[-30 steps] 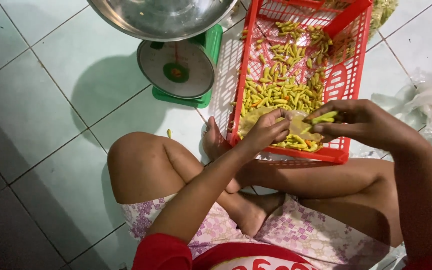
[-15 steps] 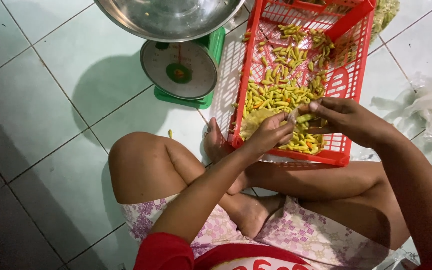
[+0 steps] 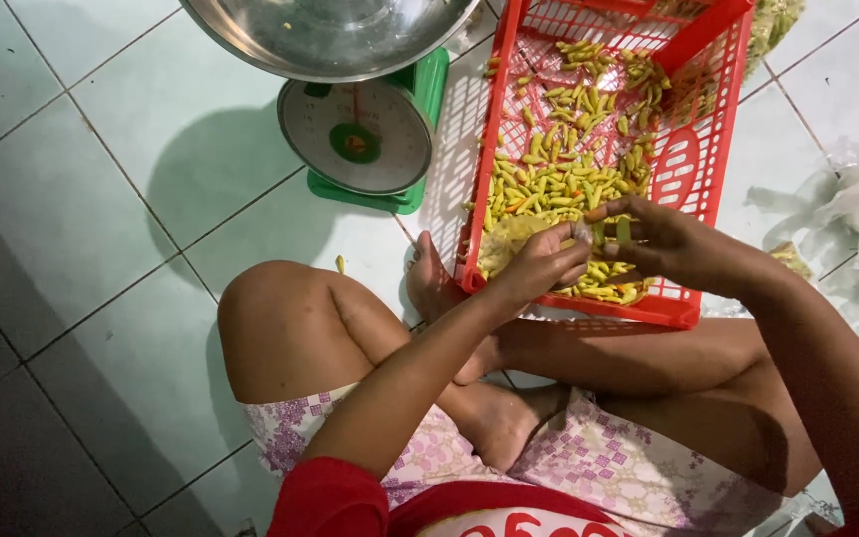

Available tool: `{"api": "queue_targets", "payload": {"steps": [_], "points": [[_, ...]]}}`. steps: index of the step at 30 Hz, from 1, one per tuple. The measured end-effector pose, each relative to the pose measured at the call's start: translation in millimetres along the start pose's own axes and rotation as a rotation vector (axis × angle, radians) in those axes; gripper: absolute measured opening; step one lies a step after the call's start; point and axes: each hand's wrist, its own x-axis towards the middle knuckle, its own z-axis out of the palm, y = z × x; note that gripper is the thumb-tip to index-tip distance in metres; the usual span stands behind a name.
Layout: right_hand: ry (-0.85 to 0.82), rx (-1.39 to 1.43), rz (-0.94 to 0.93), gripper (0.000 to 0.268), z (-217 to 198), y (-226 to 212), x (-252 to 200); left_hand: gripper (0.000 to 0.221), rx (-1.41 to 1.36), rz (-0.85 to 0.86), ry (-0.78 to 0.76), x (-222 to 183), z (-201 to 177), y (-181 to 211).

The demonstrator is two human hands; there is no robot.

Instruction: The person is manually picking up small green chilies from a red plastic crate and placing them into small plastic bags.

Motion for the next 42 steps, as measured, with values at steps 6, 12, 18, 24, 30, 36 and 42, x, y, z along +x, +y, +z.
{"api": "queue_targets", "payload": {"steps": [6, 12, 18, 24, 30, 36, 42], "points": [[0.273, -0.672, -0.161, 0.066, -1, 29, 10, 0.027, 0.090, -0.045, -0.032, -1, 0, 1], [0.333, -0.828, -0.212, 0.071, 7, 11, -8, 0.018, -0.032, -0.001, -0.001, 2, -11, -1], [0.619, -0.473, -0.473, 0.020, -7, 36, -7, 0.009, -0.179, 0.067, -0.031, -15, -13, 27], [0.210, -0.559, -0.286, 0.023, 34, 96, 54, 0.014, -0.162, 0.157, 0.020, -14, -19, 15], [0.010, -0.593, -0.354, 0.036, 51, 131, 89, 0.015, -0.148, 0.155, 0.045, -13, -18, 15], [0.027, -0.614, -0.359, 0.032, 23, 168, 81, 0.014, -0.115, 0.128, 0.030, -18, -15, 22], [0.160, -0.667, -0.145, 0.037, 6, 173, 67, 0.009, -0.092, 0.059, -0.001, -16, -20, 18]]}}
